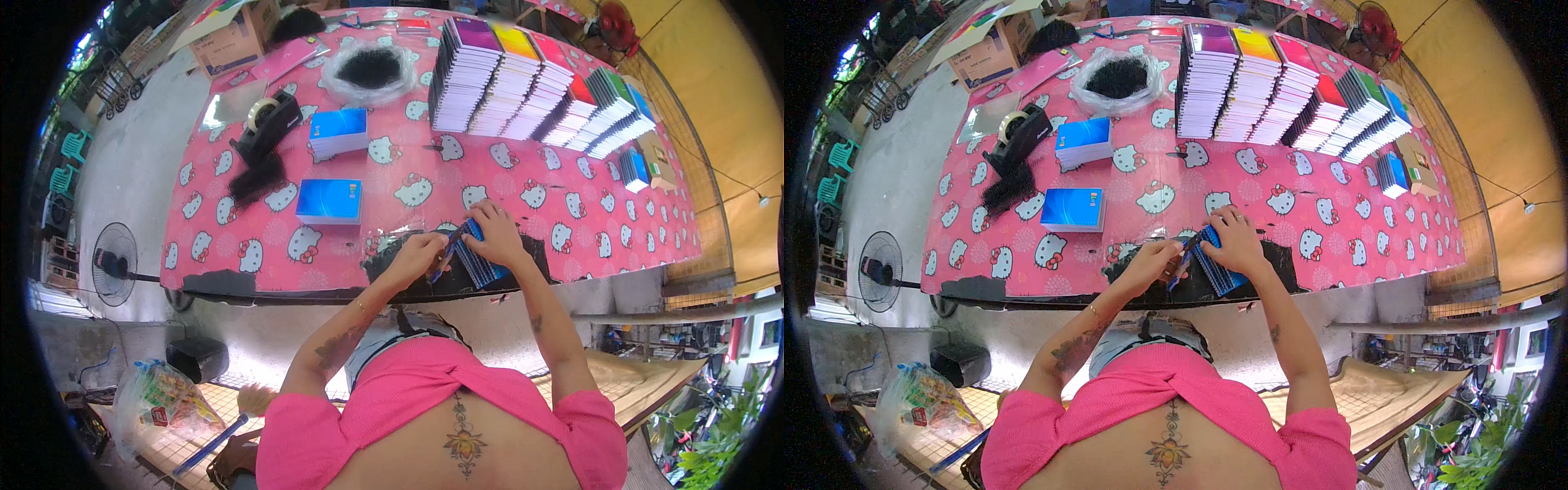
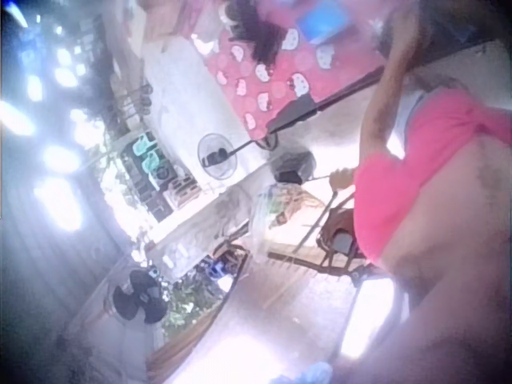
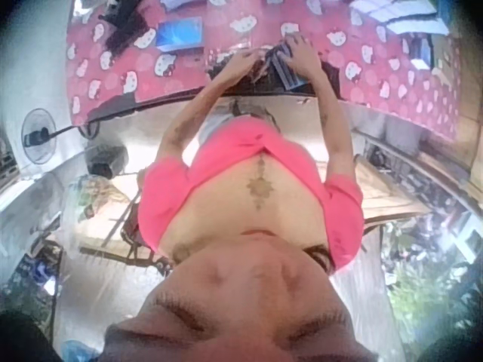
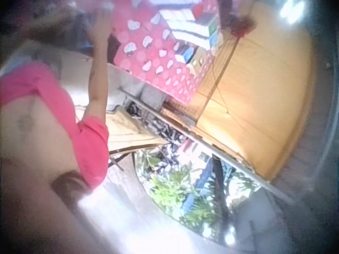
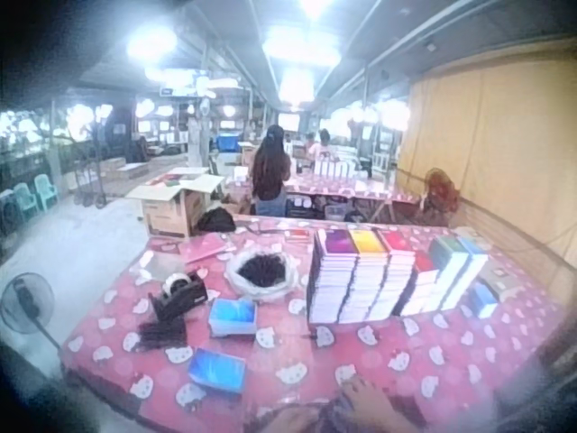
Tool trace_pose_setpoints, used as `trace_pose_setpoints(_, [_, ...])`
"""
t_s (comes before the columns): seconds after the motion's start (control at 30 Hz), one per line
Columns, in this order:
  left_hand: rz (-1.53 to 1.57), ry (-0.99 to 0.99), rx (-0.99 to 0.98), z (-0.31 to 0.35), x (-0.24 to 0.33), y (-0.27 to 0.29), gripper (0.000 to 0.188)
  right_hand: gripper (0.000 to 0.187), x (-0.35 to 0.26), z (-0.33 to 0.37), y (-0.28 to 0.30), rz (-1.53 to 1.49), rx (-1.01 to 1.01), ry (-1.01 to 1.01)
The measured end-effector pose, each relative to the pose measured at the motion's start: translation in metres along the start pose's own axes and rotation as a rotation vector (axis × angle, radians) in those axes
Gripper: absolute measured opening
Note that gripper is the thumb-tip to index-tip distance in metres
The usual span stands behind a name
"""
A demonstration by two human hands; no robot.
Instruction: The person picks up notebooks and secures them with a clear elastic band or plastic tie, then stacks them on a table in a manufacturing workspace.
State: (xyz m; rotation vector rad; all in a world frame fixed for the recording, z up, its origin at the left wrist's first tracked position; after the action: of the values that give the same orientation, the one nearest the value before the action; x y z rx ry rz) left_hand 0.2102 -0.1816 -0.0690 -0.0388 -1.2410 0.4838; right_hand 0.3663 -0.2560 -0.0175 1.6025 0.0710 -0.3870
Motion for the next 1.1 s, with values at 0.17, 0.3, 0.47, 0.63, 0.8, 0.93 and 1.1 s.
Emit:
trace_pose_setpoints(0.17, [0.159,0.066,0.029,-0.009,-0.007,0.001,0.036,0.047,-0.003,-0.001,0.001,0.004,0.017,0.001])
trace_pose_setpoints(0.3, [0.244,0.064,0.019,-0.012,-0.006,0.001,0.034,0.047,-0.004,-0.002,0.002,0.011,0.004,-0.004])
trace_pose_setpoints(0.47, [0.291,0.069,-0.001,-0.012,-0.006,0.002,0.035,0.046,-0.005,-0.003,0.003,0.001,-0.004,-0.011])
trace_pose_setpoints(0.63, [0.263,0.086,-0.024,-0.018,-0.011,0.005,0.035,0.046,-0.004,-0.003,0.003,0.000,0.001,-0.011])
trace_pose_setpoints(0.8, [-0.451,-0.251,0.113,-0.018,0.006,0.011,0.031,0.045,-0.004,-0.003,0.003,0.010,0.000,-0.013])
trace_pose_setpoints(0.93, [-0.344,-0.197,0.069,-0.022,-0.011,0.016,0.031,0.045,-0.004,-0.004,0.001,0.017,-0.009,-0.007])
trace_pose_setpoints(1.1, [0.137,0.067,-0.021,-0.013,-0.020,0.008,0.030,0.044,-0.004,-0.002,0.002,0.029,0.000,-0.014])
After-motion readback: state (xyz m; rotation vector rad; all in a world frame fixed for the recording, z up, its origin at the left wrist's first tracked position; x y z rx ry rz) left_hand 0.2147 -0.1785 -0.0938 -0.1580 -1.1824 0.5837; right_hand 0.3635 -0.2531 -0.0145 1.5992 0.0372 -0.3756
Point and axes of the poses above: each hand's wrist, its own z-axis away from the middle knuckle, its own y-axis out of the back of the hand, x = y × z, the point moved 7 cm from there along -z, towards the middle knuckle, and after that the axes turned 6 degrees about -x, right-handed, at the moved point
